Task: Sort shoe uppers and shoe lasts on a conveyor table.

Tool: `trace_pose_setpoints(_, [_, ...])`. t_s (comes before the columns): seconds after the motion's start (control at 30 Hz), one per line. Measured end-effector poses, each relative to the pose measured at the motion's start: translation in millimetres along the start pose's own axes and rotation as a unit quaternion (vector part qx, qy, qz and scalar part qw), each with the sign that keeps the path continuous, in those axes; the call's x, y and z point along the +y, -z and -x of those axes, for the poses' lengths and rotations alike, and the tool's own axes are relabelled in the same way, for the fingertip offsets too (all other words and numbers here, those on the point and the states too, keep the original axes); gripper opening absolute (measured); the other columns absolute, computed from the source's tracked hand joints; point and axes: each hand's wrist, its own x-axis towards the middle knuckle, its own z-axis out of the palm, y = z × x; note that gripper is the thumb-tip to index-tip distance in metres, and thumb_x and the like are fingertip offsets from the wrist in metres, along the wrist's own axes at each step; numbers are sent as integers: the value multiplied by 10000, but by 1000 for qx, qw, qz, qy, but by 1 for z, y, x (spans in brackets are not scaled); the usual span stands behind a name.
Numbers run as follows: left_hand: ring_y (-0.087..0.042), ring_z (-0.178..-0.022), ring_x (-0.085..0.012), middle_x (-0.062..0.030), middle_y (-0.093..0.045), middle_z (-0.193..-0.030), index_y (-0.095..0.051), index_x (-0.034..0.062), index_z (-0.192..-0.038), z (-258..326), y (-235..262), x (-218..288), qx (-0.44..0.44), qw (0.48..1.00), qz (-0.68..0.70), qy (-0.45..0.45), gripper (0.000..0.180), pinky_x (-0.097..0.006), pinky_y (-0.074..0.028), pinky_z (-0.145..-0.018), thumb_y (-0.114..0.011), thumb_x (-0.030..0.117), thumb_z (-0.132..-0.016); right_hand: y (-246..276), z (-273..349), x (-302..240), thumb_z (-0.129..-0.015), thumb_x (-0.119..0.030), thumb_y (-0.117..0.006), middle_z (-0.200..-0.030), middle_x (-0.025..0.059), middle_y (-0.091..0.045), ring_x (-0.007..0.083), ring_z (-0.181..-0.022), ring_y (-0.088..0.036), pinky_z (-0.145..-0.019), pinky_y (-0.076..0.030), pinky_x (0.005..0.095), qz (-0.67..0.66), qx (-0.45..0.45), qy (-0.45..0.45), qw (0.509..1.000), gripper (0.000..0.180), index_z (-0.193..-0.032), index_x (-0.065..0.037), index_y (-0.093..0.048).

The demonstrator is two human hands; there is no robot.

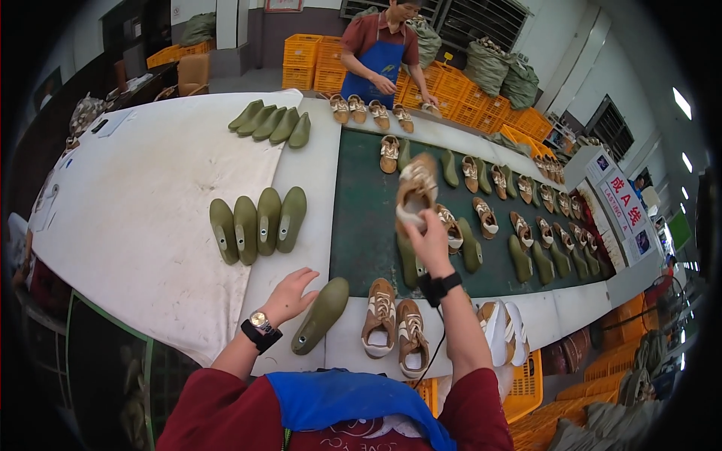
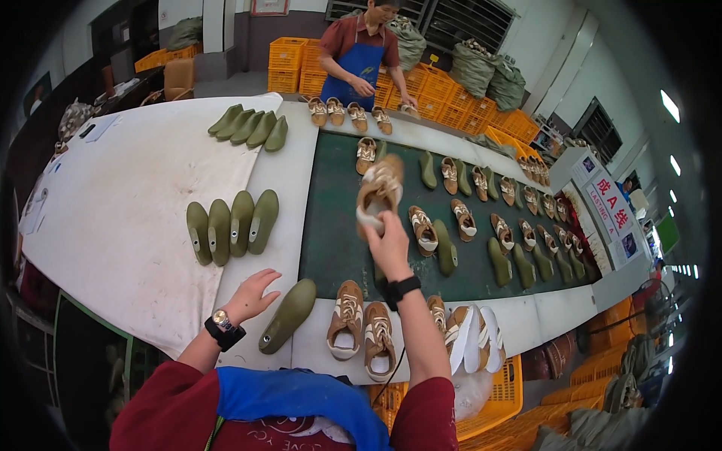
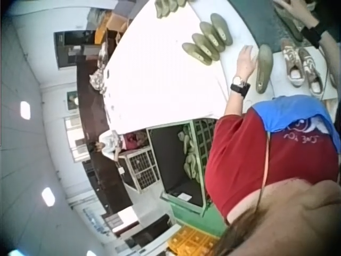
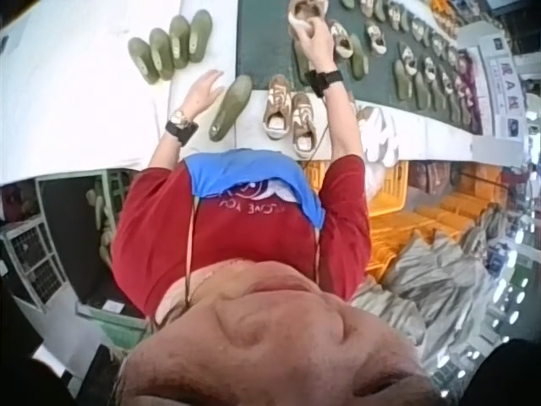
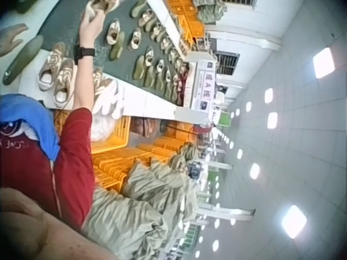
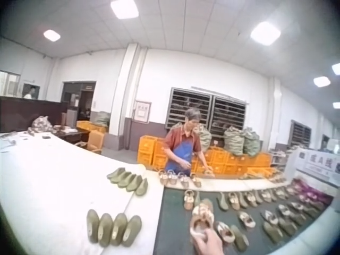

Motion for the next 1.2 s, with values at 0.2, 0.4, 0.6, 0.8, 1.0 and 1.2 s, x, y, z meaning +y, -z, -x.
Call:
trace_pose_setpoints(0.2, [-541, -1039, -349, -194, -592, -1082, -536, 44, -1158, 48, 3, -57, -42, 992, -77, 92, 402, -408, -444, -893, -614, 213, -801, -2, 23, -57, -740, -153, -689, -816, 122, -561, 320, -774, -551, -701, -447, 392, -30, -112, 223, 968, 220, -881, -52, -554])
trace_pose_setpoints(0.4, [-574, -976, -347, -188, -614, -1021, -515, 78, -1197, 86, 10, -64, -250, 923, -173, 235, 448, -414, -472, -834, -593, 288, -809, -2, 104, -63, -829, -328, -607, -874, 183, -626, 298, -736, -634, -677, -489, 356, -155, -475, 16, 866, 346, -1038, -52, -585])
trace_pose_setpoints(0.6, [-549, -1081, -315, -172, -561, -1177, -414, 107, -1305, 53, 13, -23, 42, 857, 359, 368, 468, -424, -469, -876, -483, 364, -920, 1, 142, -98, -807, -252, -667, -857, 137, -597, 285, -728, -605, -639, -483, 322, -249, -446, 64, 857, 329, -1039, -38, -574])
trace_pose_setpoints(0.8, [-578, -1012, -270, -199, -541, -1150, -413, 29, -1282, 12, 37, -8, 72, 658, 690, 293, 456, -404, -487, -875, -455, 339, -950, -3, 161, -110, -775, -314, -703, -786, 110, -550, 287, -685, -577, -595, -457, 337, -194, -413, 141, 879, 316, -845, -43, -555])
trace_pose_setpoints(1.0, [-601, -796, -127, -78, -637, -922, -600, -48, -1036, 6, 13, -46, 70, 793, 527, 298, 299, -269, -490, -716, -532, 214, -909, 4, 159, -113, -756, -293, -718, -750, 100, -569, 298, -682, -593, -589, -480, 347, -116, -366, 167, 908, 284, -837, -53, -588])
trace_pose_setpoints(1.2, [-588, -939, -192, -106, -584, -1128, -463, 34, -1255, -5, 12, -68, -6, 684, 618, 389, 485, -323, -484, -810, -518, 370, -910, 13, 103, -75, -734, -296, -728, -831, 122, -617, 280, -722, -622, -636, -492, 335, -60, -310, 75, 946, 307, -897, -60, -618])
